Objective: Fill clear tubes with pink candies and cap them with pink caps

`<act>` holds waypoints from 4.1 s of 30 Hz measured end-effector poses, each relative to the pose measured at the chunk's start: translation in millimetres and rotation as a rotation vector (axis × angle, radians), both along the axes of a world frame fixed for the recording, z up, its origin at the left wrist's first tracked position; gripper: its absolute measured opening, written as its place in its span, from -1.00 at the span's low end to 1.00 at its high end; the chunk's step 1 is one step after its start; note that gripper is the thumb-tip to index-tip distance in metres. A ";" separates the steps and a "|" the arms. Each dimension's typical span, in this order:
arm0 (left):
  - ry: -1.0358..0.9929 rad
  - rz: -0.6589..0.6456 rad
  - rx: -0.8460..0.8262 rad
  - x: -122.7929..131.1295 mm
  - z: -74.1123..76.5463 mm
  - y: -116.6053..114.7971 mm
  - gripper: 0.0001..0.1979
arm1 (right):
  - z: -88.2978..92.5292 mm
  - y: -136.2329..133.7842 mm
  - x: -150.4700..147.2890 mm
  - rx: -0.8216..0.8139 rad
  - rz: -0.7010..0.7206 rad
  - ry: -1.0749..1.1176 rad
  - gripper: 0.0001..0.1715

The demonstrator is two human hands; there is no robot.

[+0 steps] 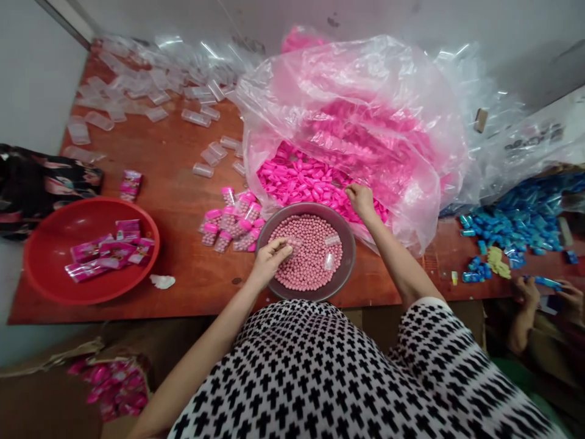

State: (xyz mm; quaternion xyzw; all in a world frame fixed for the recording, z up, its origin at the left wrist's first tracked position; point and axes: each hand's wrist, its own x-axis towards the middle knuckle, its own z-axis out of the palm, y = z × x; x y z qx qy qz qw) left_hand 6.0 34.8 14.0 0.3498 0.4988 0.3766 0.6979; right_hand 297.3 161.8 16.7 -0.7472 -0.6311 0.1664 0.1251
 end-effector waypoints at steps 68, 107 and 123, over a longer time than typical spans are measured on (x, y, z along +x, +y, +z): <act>-0.135 0.118 0.257 25.9 52.1 -10.7 -0.70 | 87.7 -113.3 -76.0 0.298 0.566 0.234 -0.67; 0.236 0.090 0.542 14.9 26.7 -11.8 -0.73 | 64.0 -120.7 -91.2 -0.360 0.037 1.395 -0.61; 0.413 0.123 0.601 -5.6 33.5 -18.4 -0.74 | 52.7 -124.0 -158.8 -0.636 -0.192 1.707 -0.75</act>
